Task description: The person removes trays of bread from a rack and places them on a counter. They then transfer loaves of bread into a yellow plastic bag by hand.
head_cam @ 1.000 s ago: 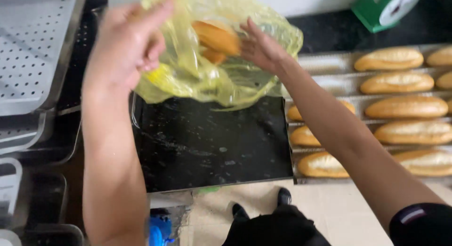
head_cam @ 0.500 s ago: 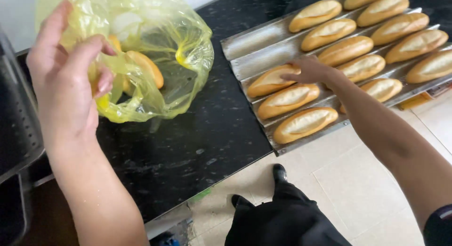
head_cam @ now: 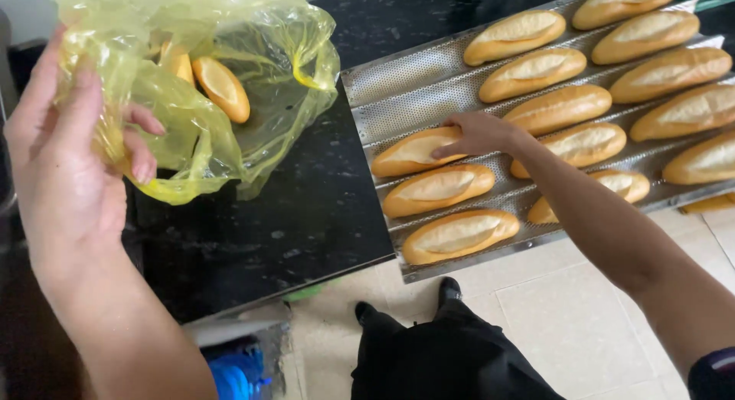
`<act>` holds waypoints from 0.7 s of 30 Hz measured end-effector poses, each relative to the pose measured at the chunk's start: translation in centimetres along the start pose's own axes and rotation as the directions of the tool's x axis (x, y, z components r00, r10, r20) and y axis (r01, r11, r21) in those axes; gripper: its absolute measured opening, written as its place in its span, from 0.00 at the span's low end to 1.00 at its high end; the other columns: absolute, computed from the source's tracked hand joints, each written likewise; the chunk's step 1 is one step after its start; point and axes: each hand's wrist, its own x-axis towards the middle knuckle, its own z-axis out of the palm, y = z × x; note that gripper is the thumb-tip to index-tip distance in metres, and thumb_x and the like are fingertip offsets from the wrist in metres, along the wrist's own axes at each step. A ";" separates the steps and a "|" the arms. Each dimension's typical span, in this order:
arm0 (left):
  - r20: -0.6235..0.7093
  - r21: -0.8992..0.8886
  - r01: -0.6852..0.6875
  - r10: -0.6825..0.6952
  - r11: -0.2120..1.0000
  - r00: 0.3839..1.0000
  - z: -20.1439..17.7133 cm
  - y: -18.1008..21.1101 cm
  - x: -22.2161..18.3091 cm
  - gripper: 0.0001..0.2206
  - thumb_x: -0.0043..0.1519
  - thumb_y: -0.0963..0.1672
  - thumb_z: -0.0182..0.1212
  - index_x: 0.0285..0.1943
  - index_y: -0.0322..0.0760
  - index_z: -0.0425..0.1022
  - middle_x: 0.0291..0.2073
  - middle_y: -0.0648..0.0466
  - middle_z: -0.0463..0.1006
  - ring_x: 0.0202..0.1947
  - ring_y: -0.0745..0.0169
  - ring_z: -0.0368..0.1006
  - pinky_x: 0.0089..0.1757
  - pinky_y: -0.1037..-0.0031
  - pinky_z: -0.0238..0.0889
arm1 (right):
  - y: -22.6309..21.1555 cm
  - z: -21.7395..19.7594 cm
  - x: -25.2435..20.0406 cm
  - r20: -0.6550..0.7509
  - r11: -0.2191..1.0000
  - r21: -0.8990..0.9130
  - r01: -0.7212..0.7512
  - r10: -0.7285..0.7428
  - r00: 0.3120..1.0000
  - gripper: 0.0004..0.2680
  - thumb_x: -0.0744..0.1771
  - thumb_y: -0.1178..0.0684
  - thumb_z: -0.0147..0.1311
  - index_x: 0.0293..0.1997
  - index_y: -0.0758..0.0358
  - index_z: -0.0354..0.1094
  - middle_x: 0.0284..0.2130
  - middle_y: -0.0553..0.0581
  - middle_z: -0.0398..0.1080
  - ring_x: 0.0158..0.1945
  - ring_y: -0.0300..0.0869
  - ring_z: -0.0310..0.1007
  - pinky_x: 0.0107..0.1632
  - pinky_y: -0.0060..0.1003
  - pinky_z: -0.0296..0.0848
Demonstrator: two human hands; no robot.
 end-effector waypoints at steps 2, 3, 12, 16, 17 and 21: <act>-0.036 -0.005 -0.011 0.011 1.000 0.999 0.6 -0.3 -0.7 0.22 0.77 0.42 0.51 0.81 0.34 0.60 0.58 0.47 0.77 0.32 0.62 0.74 0.24 0.77 0.58 | -0.6 -0.7 0.5 0.016 0.999 0.047 -0.005 0.004 1.000 0.35 0.57 0.24 0.62 0.61 0.62 0.70 0.50 0.66 0.74 0.54 0.58 0.74 0.58 0.49 0.70; -0.033 -0.017 -0.012 0.011 1.000 0.999 0.7 -0.6 -1.0 0.22 0.78 0.41 0.50 0.82 0.32 0.60 0.56 0.46 0.77 0.31 0.63 0.73 0.25 0.76 0.59 | -1.1 -1.3 0.7 0.069 0.983 0.161 -0.091 0.081 0.994 0.35 0.57 0.24 0.62 0.60 0.65 0.71 0.50 0.68 0.75 0.54 0.60 0.74 0.58 0.52 0.70; -0.133 0.144 -0.069 0.088 0.987 0.987 0.8 0.5 -3.8 0.23 0.77 0.39 0.51 0.82 0.30 0.55 0.59 0.46 0.75 0.38 0.66 0.77 0.29 0.81 0.64 | 0.3 -2.2 -5.7 0.218 0.878 0.467 -0.102 -0.003 0.976 0.40 0.56 0.29 0.65 0.72 0.62 0.55 0.63 0.65 0.67 0.68 0.55 0.64 0.69 0.51 0.55; -0.344 0.350 -0.032 0.160 0.936 0.925 -1.6 -0.9 -4.5 0.24 0.67 0.35 0.54 0.72 0.29 0.56 0.42 0.40 0.76 0.25 0.70 0.68 0.22 0.84 0.54 | 0.9 0.3 -8.5 0.301 0.862 0.468 -0.193 0.050 0.952 0.39 0.55 0.26 0.59 0.72 0.53 0.57 0.62 0.63 0.70 0.65 0.53 0.69 0.69 0.56 0.62; -0.351 0.350 -0.038 0.168 0.936 0.921 -3.5 -2.2 -4.5 0.24 0.67 0.35 0.54 0.72 0.29 0.56 0.42 0.40 0.76 0.25 0.70 0.68 0.22 0.84 0.54 | 0.6 0.6 -8.7 0.297 0.868 0.462 -0.184 0.044 0.954 0.39 0.55 0.26 0.59 0.72 0.53 0.57 0.62 0.63 0.70 0.65 0.53 0.69 0.69 0.56 0.62; -0.269 0.724 -0.102 0.414 0.683 0.869 -6.6 -3.1 -4.2 0.11 0.74 0.38 0.61 0.60 0.22 0.67 0.47 0.40 0.79 0.36 0.65 0.84 0.32 0.83 0.75 | 1.1 3.1 -8.6 0.163 0.905 0.422 0.044 -0.124 0.979 0.38 0.58 0.23 0.55 0.71 0.59 0.58 0.66 0.64 0.58 0.64 0.56 0.69 0.67 0.57 0.61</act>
